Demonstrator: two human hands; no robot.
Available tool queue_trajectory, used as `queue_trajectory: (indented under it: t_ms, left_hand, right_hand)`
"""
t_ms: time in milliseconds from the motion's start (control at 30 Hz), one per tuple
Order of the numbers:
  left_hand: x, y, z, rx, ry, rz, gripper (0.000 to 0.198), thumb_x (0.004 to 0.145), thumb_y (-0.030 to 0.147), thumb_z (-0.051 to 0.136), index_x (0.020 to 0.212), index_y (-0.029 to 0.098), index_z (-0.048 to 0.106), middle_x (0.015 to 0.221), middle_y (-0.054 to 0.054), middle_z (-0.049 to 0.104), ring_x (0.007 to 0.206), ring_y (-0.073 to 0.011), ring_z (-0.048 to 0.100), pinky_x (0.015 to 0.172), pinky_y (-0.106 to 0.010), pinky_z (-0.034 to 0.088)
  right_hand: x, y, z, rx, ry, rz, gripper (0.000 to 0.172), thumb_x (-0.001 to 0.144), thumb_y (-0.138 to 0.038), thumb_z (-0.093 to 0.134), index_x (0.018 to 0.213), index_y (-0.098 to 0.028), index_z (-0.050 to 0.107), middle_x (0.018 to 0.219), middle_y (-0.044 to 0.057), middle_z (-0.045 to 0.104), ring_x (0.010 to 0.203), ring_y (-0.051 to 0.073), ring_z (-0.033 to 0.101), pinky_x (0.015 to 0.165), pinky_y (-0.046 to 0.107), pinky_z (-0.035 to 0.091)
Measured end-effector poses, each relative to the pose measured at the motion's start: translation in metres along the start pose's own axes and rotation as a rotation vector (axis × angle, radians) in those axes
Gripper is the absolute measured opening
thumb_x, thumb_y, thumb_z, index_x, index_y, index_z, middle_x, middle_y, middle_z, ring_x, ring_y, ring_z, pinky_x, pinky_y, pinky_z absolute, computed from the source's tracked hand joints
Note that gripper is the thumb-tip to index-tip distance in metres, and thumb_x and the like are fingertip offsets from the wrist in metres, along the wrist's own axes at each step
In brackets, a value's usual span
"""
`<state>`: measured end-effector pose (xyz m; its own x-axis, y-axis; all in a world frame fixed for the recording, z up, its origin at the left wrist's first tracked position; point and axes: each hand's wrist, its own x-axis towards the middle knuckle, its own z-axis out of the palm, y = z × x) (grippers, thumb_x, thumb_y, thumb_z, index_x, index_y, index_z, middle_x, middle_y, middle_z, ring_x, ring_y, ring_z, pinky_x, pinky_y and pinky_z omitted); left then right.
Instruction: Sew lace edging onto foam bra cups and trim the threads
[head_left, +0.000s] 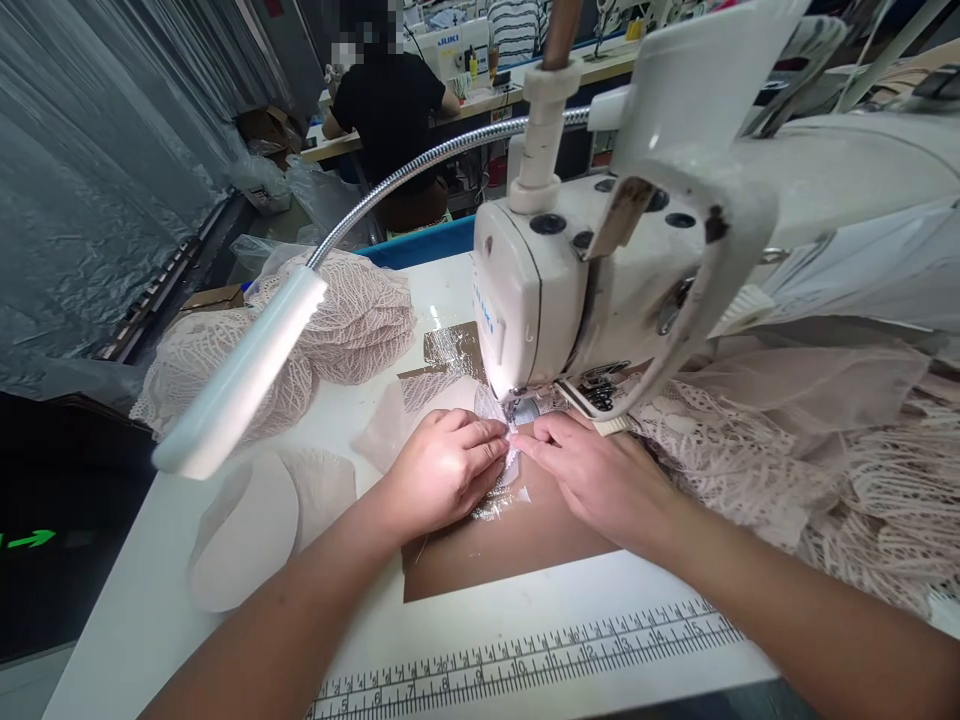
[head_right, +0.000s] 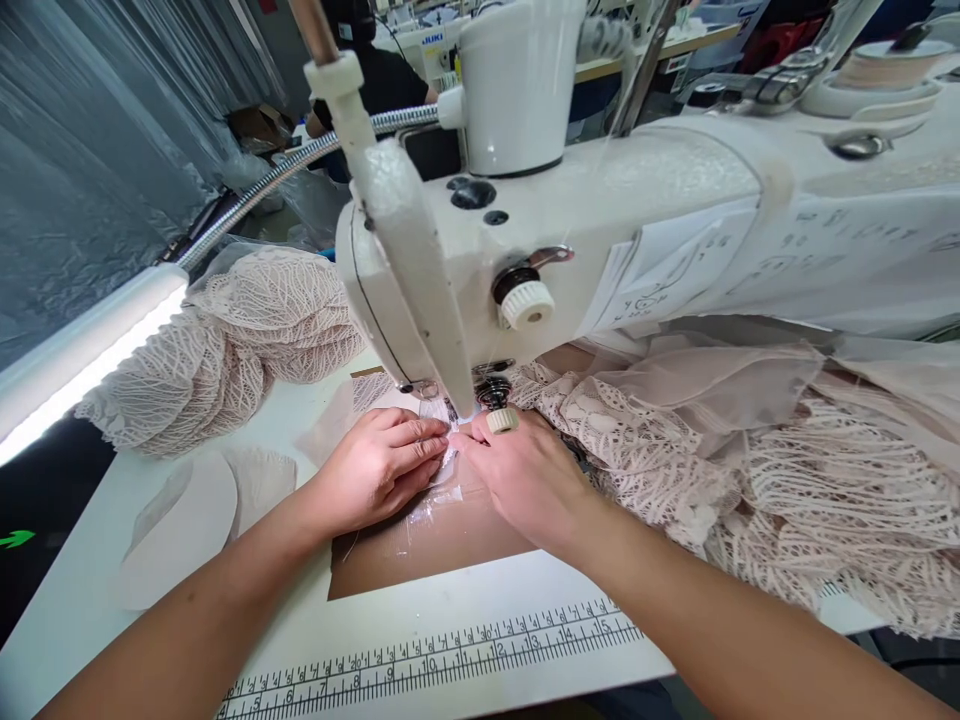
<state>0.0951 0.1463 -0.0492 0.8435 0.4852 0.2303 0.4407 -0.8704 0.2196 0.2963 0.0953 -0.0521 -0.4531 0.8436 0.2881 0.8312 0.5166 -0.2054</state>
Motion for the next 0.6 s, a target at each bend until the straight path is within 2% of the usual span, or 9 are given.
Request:
queue_trajectory:
  t_ms: [233, 400, 600]
  left_hand:
    - [0.002, 0.000, 0.003, 0.017, 0.018, -0.044, 0.031, 0.090, 0.028, 0.045, 0.113, 0.016, 0.063, 0.118, -0.010, 0.063, 0.092, -0.0227, 0.054, 0.081, -0.040, 0.045]
    - [-0.001, -0.002, 0.001, 0.027, 0.003, -0.053, 0.034, 0.090, 0.031, 0.043, 0.115, 0.016, 0.060, 0.122, -0.011, 0.059, 0.098, -0.0246, 0.052, 0.085, -0.041, 0.043]
    - [-0.003, -0.002, -0.001, -0.034, 0.005, 0.020, 0.030, 0.089, 0.034, 0.046, 0.107, 0.018, 0.065, 0.104, -0.011, 0.062, 0.089, -0.0211, 0.054, 0.082, -0.038, 0.042]
  right_hand:
    - [0.002, -0.001, 0.005, -0.135, 0.037, 0.081, 0.036, 0.081, -0.007, 0.044, 0.105, -0.019, 0.068, 0.069, 0.003, 0.056, 0.059, 0.014, 0.040, 0.054, 0.029, 0.027]
    - [-0.001, 0.002, 0.010, -0.141, 0.070, 0.115, 0.035, 0.079, -0.008, 0.047, 0.105, -0.020, 0.067, 0.080, 0.004, 0.062, 0.065, 0.016, 0.046, 0.055, 0.028, 0.030]
    - [-0.001, 0.003, 0.008, -0.108, 0.109, 0.080, 0.030, 0.084, -0.012, 0.044, 0.102, -0.019, 0.066, 0.087, 0.006, 0.064, 0.074, 0.018, 0.052, 0.061, 0.027, 0.036]
